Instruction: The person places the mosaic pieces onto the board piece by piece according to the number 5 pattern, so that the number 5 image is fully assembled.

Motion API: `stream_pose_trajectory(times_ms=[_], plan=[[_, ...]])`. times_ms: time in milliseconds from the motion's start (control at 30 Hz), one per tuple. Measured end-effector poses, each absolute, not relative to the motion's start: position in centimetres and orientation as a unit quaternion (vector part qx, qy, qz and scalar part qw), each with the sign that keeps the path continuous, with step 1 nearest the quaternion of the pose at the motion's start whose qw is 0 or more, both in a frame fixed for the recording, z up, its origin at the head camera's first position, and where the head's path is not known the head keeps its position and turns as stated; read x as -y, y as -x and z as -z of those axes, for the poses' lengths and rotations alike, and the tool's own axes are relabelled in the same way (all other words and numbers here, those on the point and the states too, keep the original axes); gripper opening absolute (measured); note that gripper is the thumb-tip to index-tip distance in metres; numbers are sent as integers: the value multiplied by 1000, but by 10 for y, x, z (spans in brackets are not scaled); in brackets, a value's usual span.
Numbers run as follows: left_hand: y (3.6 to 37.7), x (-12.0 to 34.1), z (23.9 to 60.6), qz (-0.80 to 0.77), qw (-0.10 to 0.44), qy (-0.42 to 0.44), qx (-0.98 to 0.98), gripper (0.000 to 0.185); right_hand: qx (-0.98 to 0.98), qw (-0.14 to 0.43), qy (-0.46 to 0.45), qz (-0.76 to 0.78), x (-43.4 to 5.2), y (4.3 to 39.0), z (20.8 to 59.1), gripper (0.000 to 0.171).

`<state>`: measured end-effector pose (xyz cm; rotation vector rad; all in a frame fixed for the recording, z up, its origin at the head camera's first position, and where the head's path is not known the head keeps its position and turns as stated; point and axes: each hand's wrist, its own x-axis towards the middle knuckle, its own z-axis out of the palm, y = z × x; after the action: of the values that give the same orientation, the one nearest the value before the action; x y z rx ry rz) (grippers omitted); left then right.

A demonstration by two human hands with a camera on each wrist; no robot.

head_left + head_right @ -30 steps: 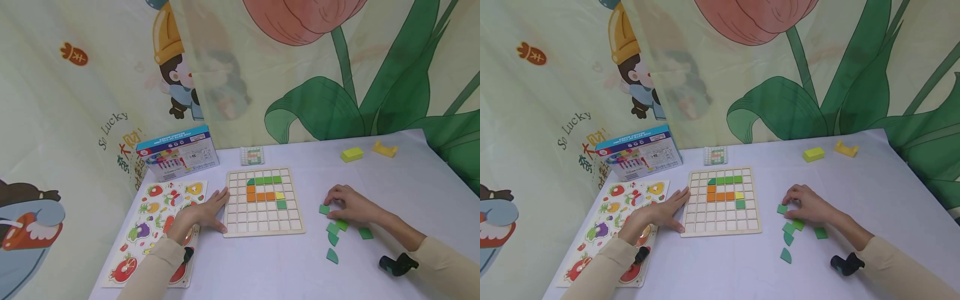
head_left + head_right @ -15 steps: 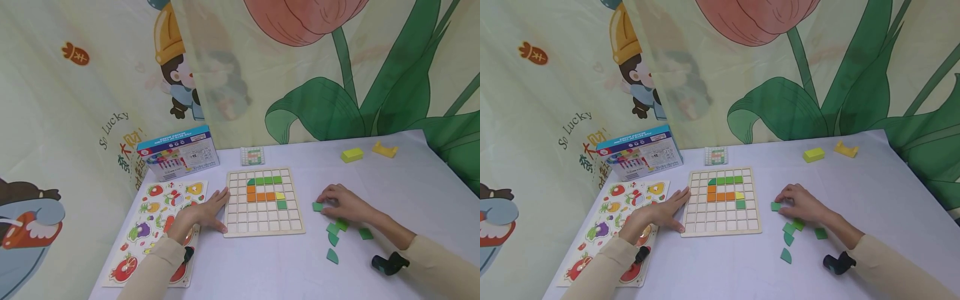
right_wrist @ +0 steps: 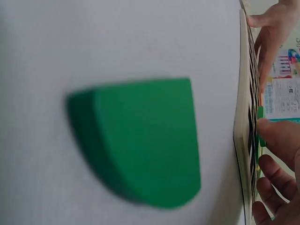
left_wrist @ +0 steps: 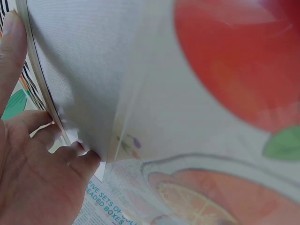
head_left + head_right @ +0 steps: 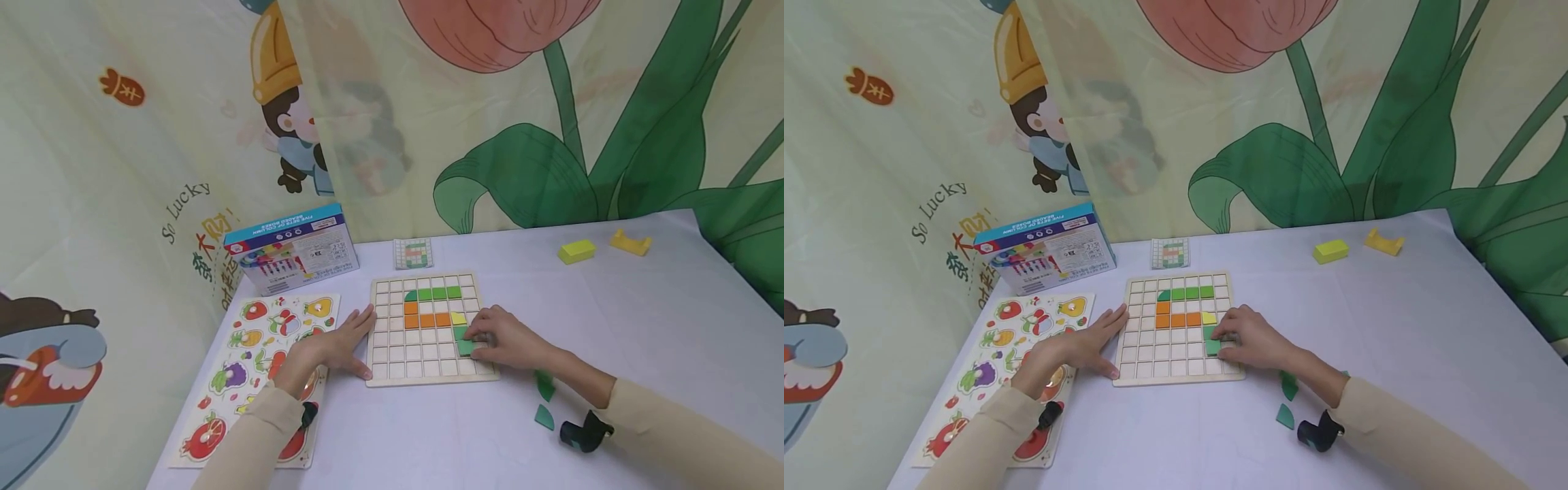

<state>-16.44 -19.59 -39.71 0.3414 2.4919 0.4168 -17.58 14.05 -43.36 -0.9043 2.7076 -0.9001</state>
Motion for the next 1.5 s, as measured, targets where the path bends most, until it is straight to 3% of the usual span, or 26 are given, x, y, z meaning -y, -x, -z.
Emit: stream_pose_trajectory(times_ms=[767, 1000, 1267, 1500], plan=[[163, 198, 401, -169, 289, -136, -932, 111, -915, 67, 283, 279, -143, 175, 429, 25], [165, 198, 399, -171, 288, -138, -932, 111, -923, 61, 255, 281, -185, 186, 407, 24], [165, 197, 400, -171, 291, -141, -931, 111, -928, 118, 262, 237, -253, 179, 401, 23], [164, 196, 398, -169, 291, -137, -931, 110, -923, 148, 253, 247, -270, 162, 409, 25]])
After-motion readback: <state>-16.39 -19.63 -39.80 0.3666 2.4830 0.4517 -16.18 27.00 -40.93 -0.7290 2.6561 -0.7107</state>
